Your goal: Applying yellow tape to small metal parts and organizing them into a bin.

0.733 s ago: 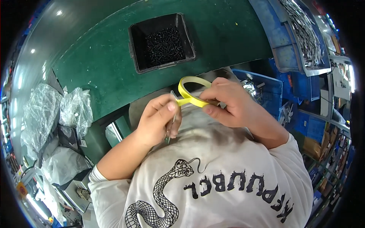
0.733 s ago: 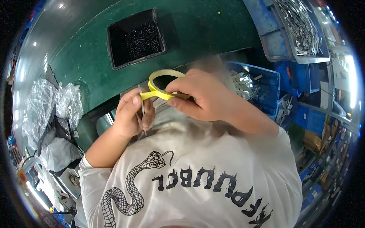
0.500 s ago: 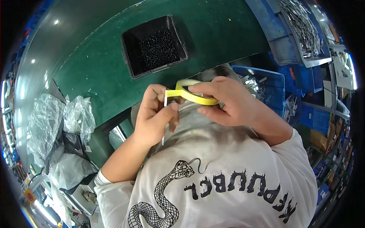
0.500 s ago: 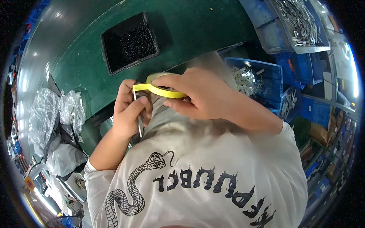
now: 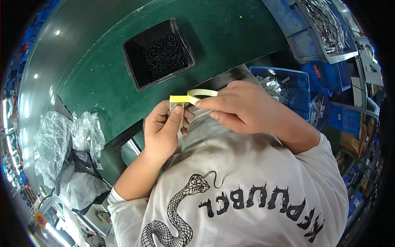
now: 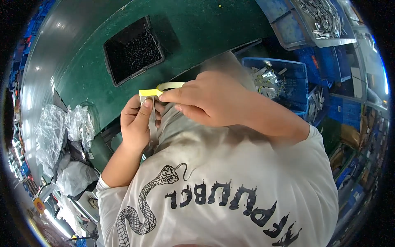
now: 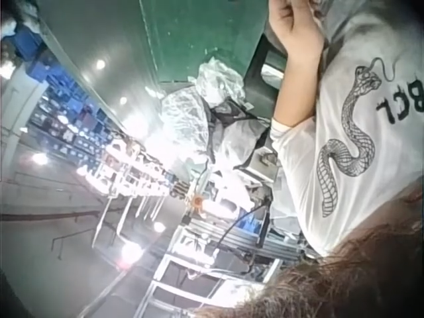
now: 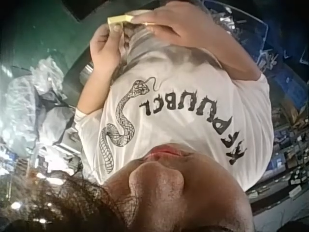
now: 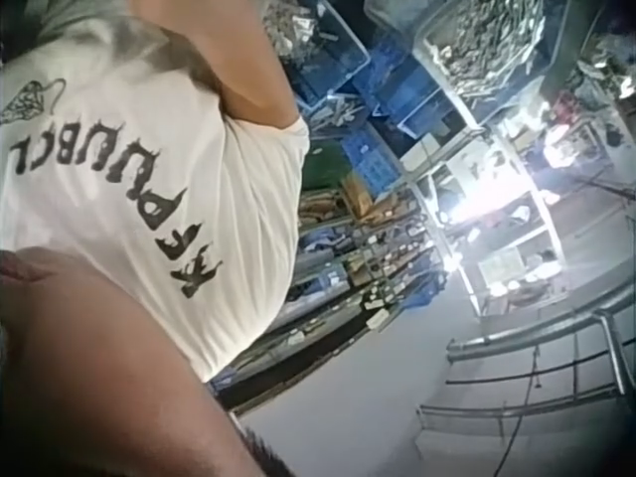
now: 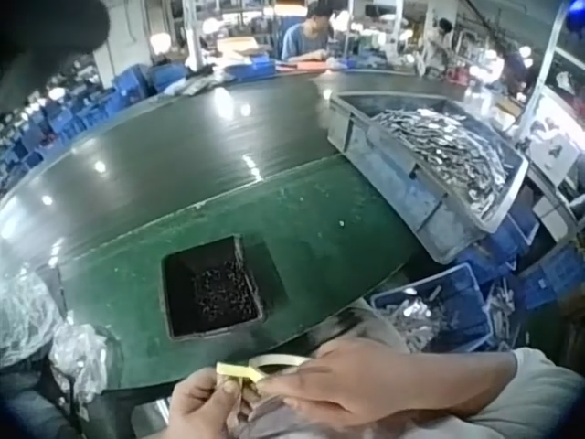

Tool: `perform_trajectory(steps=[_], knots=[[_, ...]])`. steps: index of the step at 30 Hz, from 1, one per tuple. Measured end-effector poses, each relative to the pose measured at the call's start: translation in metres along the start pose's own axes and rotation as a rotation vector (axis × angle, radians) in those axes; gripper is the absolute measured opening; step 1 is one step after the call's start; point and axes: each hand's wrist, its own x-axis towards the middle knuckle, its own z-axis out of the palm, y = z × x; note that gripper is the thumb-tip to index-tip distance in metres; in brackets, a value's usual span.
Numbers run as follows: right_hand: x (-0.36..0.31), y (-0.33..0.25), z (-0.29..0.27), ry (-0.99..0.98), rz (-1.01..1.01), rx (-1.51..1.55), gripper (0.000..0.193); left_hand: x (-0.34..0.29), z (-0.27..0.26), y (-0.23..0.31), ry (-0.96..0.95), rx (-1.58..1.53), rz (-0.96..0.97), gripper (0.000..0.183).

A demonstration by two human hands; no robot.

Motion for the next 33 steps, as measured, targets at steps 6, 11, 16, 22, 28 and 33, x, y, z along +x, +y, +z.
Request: perform_trajectory(steps=[6,11,16,22,28,33], knots=[[-0.002,0.003,0.006,0.030,-0.013,0.015,0.035,0.001,0.002,0.002,0.033,-0.030,0.024,0.012],[-0.001,0.001,0.005,-0.017,0.015,0.020,0.034,0.003,0.016,0.014,0.160,0.051,0.073,0.029],[-0.001,-0.001,0.005,-0.001,0.003,-0.011,0.033,0.002,0.007,0.006,0.129,0.222,0.159,0.027],[0.000,-0.003,0.006,-0.028,-0.004,-0.035,0.031,0.003,-0.003,-0.010,0.144,0.602,0.307,0.014],[0.000,-0.002,0.002,-0.027,0.037,0.002,0.035,0.004,-0.003,-0.005,0.132,0.655,0.380,0.012],[-0.001,-0.002,0.001,-0.017,0.054,0.023,0.035,0.001,0.000,-0.004,0.070,0.365,0.254,0.014]])
